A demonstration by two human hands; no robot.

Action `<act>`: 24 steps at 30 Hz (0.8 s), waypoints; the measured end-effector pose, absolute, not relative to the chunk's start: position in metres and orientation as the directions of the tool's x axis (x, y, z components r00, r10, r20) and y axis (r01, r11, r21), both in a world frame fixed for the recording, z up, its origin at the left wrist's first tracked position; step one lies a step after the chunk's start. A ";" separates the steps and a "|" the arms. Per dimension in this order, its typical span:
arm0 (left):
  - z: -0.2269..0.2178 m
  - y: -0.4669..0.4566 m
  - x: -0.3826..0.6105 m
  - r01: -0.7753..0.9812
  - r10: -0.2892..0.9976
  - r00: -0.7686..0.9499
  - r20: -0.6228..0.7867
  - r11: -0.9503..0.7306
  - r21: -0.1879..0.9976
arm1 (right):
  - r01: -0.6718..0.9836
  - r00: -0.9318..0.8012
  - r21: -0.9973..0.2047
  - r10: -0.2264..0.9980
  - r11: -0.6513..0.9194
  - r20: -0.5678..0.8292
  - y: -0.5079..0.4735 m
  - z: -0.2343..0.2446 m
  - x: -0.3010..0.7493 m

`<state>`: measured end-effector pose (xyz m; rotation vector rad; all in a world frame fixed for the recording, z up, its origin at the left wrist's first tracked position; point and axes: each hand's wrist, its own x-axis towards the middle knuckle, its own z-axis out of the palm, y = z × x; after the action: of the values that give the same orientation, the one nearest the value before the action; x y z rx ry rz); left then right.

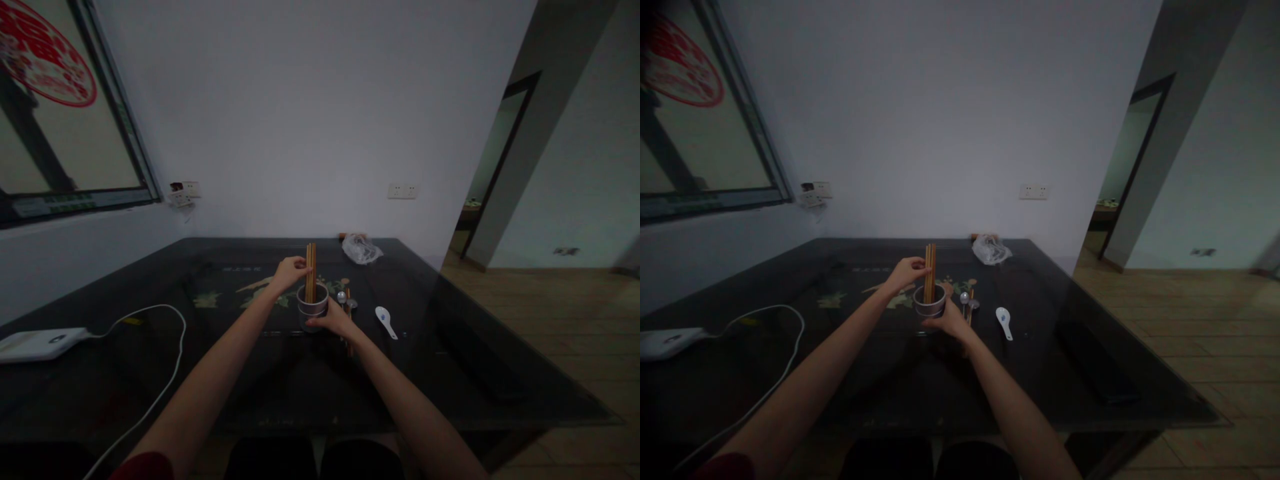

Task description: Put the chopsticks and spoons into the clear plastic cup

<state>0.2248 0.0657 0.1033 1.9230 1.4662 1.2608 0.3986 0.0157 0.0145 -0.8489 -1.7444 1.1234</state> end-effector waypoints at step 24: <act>0.099 -0.007 0.227 0.232 0.798 -0.280 0.534 -0.483 0.844 | 0.047 -0.431 -0.933 0.850 0.357 0.304 0.019 0.014 0.403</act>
<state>0.2275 -0.0066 0.0986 1.5511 1.2747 1.8140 0.4028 0.0190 0.0139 -0.7959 -1.7581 1.1711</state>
